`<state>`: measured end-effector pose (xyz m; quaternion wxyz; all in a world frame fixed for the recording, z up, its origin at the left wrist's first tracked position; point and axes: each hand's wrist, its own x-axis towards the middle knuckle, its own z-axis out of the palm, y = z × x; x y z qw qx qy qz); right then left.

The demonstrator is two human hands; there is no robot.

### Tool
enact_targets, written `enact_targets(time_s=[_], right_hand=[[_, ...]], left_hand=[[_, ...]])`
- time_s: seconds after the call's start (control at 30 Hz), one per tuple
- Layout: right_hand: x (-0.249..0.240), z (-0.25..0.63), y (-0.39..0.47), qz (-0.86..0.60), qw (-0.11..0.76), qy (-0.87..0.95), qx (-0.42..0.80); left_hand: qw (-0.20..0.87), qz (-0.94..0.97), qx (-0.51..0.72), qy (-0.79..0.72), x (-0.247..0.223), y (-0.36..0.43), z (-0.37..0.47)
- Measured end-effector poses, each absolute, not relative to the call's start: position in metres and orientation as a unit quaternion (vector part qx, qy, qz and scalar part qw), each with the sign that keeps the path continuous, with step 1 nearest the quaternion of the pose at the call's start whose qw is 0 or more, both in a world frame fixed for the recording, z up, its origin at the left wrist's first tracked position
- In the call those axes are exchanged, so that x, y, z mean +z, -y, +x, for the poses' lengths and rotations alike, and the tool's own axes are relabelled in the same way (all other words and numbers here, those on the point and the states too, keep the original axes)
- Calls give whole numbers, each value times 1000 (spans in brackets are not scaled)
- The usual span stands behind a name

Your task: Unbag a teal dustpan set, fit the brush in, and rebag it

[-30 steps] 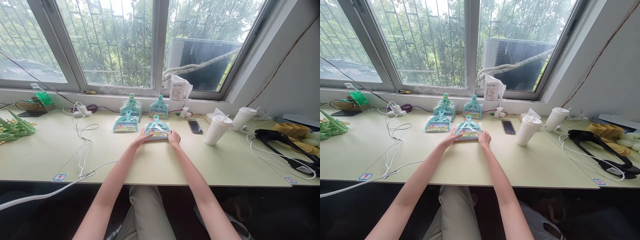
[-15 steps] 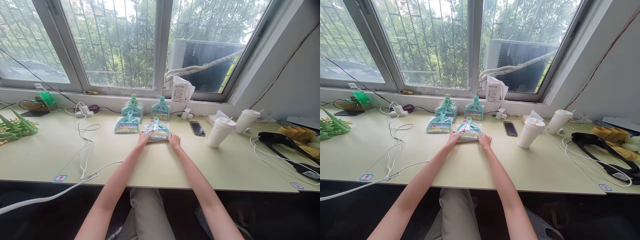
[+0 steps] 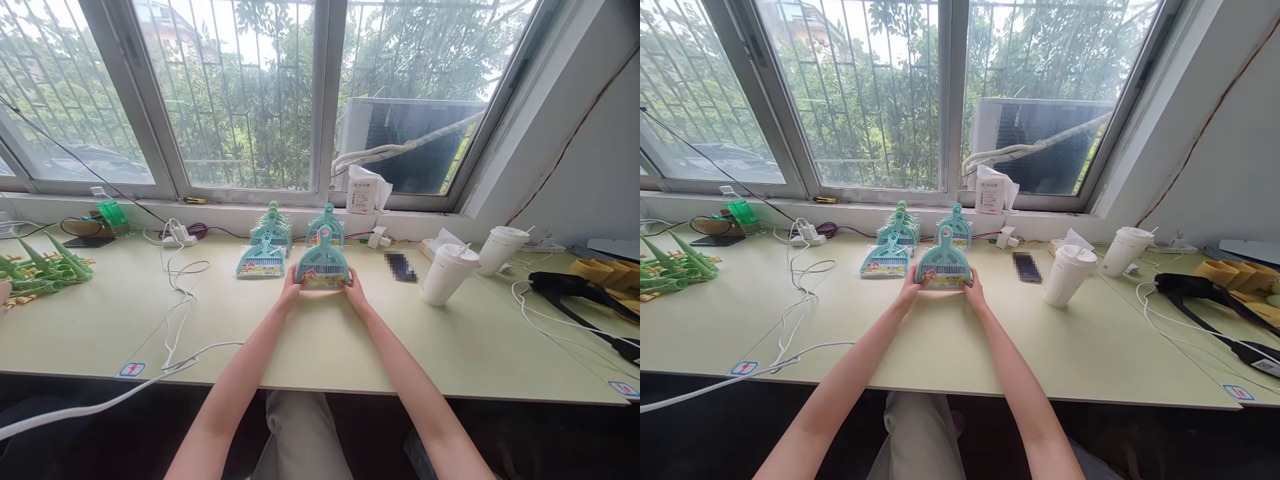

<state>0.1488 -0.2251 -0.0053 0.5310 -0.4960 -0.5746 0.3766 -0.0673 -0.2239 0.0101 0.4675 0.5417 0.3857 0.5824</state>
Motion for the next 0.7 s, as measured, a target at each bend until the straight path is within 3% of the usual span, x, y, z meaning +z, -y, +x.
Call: enact_targets(time_s=[0.4, 0.7], right_hand=[[5, 155, 236, -456, 521, 666, 278], [-2, 152, 190, -497, 536, 652, 203]], left_hand=[[367, 634, 530, -428, 18, 223, -79], [261, 616, 557, -492, 11, 193, -65]])
